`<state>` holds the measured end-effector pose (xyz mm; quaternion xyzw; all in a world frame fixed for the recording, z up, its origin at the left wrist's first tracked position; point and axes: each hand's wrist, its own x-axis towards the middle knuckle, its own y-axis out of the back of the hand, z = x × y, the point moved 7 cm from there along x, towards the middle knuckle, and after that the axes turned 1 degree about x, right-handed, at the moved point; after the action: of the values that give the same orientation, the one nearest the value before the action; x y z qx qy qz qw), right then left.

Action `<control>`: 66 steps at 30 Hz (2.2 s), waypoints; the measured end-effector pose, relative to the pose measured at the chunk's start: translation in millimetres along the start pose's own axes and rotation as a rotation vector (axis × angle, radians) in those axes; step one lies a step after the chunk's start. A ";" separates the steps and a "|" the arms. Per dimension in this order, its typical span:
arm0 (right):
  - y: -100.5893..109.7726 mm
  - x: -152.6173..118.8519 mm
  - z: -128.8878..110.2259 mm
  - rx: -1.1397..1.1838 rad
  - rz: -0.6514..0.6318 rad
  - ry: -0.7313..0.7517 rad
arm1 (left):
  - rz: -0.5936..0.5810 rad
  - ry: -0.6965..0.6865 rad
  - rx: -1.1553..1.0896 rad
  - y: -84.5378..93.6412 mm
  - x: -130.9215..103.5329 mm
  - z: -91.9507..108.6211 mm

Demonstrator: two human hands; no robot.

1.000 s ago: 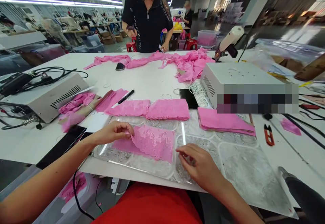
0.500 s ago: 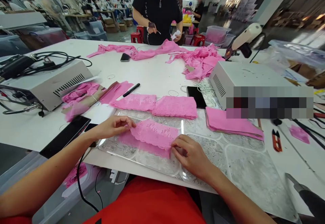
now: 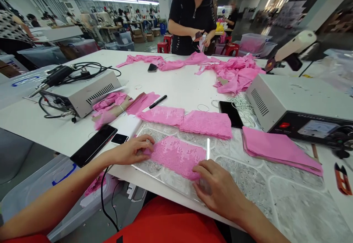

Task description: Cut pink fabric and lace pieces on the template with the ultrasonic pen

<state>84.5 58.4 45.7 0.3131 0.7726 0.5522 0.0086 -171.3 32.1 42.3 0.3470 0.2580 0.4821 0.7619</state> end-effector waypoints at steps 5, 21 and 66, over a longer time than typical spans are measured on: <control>-13.7 0.4 1.9 0.011 -0.032 0.015 | 0.010 0.005 0.066 -6.0 -8.4 -3.3; 60.6 134.7 73.2 0.347 0.022 -0.308 | 0.328 0.122 0.121 122.5 66.9 -29.1; 26.1 80.9 149.8 0.284 0.110 -0.380 | -0.001 -0.104 0.322 16.4 181.4 15.5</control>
<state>85.6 230.4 36.6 0.4509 0.8090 0.3687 0.0795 -96.2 198.3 54.2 0.4889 0.2923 0.4156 0.7091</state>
